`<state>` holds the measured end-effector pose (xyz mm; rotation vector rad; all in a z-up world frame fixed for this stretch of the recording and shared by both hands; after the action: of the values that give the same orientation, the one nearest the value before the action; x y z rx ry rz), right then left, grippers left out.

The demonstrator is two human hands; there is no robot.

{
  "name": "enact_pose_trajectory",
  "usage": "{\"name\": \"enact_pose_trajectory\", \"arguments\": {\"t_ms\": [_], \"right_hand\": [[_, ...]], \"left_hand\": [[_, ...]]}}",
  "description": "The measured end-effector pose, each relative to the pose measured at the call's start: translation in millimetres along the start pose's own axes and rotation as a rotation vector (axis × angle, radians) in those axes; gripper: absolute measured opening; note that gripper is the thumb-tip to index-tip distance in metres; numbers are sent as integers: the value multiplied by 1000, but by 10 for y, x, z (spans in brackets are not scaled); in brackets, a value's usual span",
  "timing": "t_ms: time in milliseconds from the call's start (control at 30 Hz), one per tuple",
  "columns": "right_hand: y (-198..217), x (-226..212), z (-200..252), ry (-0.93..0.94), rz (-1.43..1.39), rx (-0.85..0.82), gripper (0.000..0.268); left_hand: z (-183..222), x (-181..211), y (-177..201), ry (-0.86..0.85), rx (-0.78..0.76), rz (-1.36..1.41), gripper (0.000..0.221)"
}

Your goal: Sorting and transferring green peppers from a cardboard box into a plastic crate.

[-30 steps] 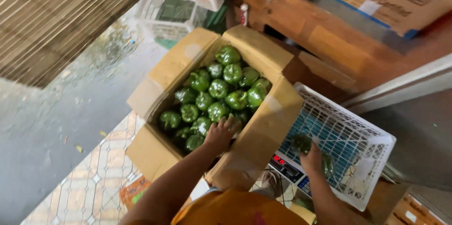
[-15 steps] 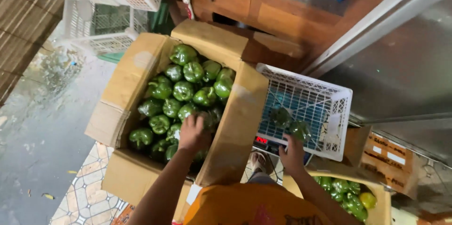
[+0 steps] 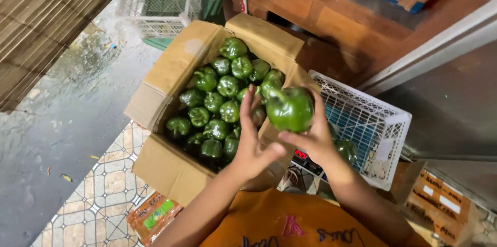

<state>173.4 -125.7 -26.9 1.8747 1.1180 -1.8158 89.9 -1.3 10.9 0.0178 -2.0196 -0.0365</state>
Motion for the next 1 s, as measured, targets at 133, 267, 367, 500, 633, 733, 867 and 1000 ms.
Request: {"name": "enact_pose_trajectory", "arguments": {"t_ms": [133, 267, 367, 500, 633, 733, 867, 1000], "right_hand": [[-205, -168, 101, 142, 280, -99, 118], [-234, -243, 130, 124, 274, -224, 110], [-175, -253, 148, 80, 231, -278, 110], [-166, -218, 130, -64, -171, -341, 88], [52, 20, 178, -83, -351, -309, 75], [158, -114, 293, 26, 26, -96, 98], [-37, -424, 362, 123, 391, -159, 103], [-157, -514, 396, 86, 319, -271, 101]], "left_hand": [[207, -380, -75, 242, 67, 403, 101], [164, -205, 57, 63, 93, 337, 104], [172, -129, 44, -5, 98, 252, 107], [151, -43, 72, -83, 84, -122, 100], [96, 126, -85, -166, -173, -463, 91], [63, 133, -25, -133, -123, -154, 121], [180, -71, -175, 415, -157, 548, 111], [179, -195, -235, 295, -116, 552, 98]]}}
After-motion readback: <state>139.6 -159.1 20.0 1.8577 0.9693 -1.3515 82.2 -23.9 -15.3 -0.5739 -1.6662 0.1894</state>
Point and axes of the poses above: each hand's wrist, its own z-axis away from the middle knuckle, its own y-axis out of the back of the hand, x = y × z, the point moved 6 cm from there along -z, towards the middle knuckle, and after that the axes turned 13 degrees about -x, right-handed, at the moved point
